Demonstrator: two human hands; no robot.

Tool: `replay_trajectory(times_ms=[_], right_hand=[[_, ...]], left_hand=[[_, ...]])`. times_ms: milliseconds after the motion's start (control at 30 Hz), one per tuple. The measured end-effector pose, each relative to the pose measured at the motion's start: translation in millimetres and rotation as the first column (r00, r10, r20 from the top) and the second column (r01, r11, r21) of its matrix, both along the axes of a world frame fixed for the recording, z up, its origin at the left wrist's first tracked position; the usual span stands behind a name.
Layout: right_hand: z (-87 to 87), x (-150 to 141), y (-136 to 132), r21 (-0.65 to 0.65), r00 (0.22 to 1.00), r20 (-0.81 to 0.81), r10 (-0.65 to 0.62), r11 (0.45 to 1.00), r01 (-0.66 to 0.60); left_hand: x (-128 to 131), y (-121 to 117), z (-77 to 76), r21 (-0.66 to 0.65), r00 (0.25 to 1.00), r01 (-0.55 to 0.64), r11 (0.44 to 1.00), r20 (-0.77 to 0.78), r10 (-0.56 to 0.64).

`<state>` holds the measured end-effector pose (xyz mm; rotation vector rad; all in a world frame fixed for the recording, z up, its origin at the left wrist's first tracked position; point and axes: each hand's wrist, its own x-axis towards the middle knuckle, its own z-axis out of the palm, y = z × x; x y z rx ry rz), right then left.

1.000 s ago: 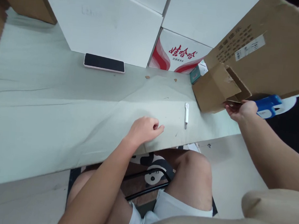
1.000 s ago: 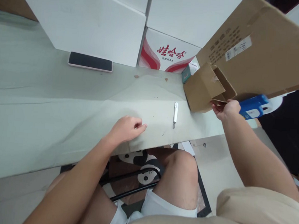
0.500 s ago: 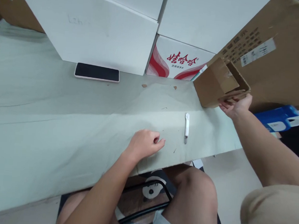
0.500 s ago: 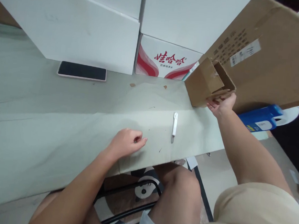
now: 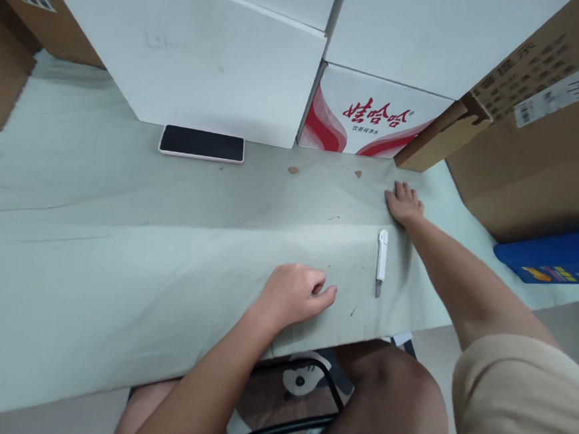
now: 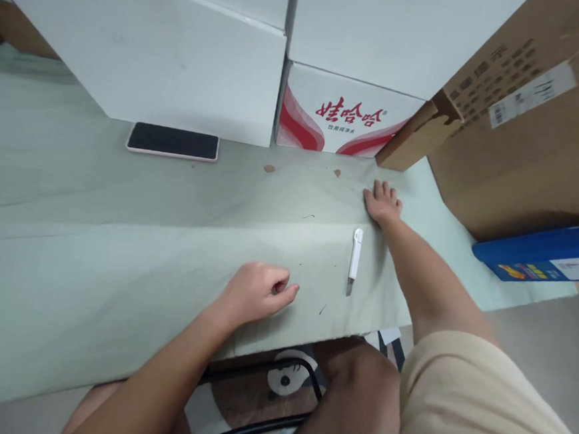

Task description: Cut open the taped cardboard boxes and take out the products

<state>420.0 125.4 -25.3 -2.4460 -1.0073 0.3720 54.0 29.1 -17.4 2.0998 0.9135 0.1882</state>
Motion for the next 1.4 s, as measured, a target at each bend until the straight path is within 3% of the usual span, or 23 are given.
replay_trajectory(times_ms=[100, 300, 500, 600, 667, 733, 867, 967, 1000, 1133, 1233, 1300, 1400], right_hand=[[-13.0, -7, -13, 0.008, 0.983, 0.175, 0.050, 0.999, -0.052], [-4.7, -24, -27, -0.071, 0.939, 0.332, 0.093, 0.995, -0.073], [34.5, -44, -7, -0.326, 0.920, 0.318, 0.231, 0.937, -0.123], [54.8, -77, 10, -0.417, 0.887, 0.312, 0.342, 0.888, -0.196], [58.6, -116, 19, -0.415, 0.834, 0.292, 0.469, 0.847, -0.331], [54.2, -168, 25, -0.378, 0.728, 0.244, 0.641, 0.754, -0.538], [38.9, -303, 43, -0.279, 0.413, 0.169, 0.895, 0.445, -0.851], [38.9, -416, 70, -0.211, 0.102, 0.232, 0.967, 0.152, -0.966], [41.2, -452, 82, -0.180, 0.063, 0.277, 0.959, 0.117, -0.977], [52.5, -576, 140, 0.030, 0.042, 0.410, 0.911, 0.033, -0.999], [59.1, -637, 175, 0.135, 0.075, 0.404, 0.912, 0.022, -0.991], [63.8, -662, 187, 0.133, 0.113, 0.384, 0.917, 0.066, -0.989], [73.3, -682, 187, 0.033, 0.183, 0.405, 0.896, 0.186, -0.982]], left_hand=[[-3, 0, 2.4, 0.013, 1.000, 0.001, 1.000, 0.011, -0.001], [-14, -6, 7.7, 0.048, 0.999, -0.038, 0.998, 0.034, 0.037], [-41, -5, 17.9, 0.054, 0.987, -0.080, 0.995, 0.146, 0.072], [-54, -4, 23.1, 0.025, 0.977, -0.110, 0.994, 0.185, 0.104], [-64, -4, 25.9, 0.007, 0.974, -0.117, 0.993, 0.195, 0.113], [-75, -4, 28.1, -0.002, 0.971, -0.125, 0.992, 0.205, 0.122], [-96, -5, 30.8, -0.011, 0.961, -0.184, 0.983, 0.208, 0.182], [-108, -7, 30.7, -0.036, 0.961, -0.199, 0.979, 0.188, 0.202], [-111, -7, 30.0, -0.045, 0.965, -0.191, 0.981, 0.176, 0.196], [-121, -9, 24.6, -0.064, 0.968, -0.186, 0.980, 0.161, 0.194], [-131, -7, 21.9, -0.061, 0.957, -0.230, 0.971, 0.168, 0.237], [-139, -2, 23.0, -0.077, 0.962, -0.222, 0.972, 0.148, 0.231], [-147, 6, 27.8, -0.115, 0.976, -0.168, 0.979, 0.124, 0.182]])
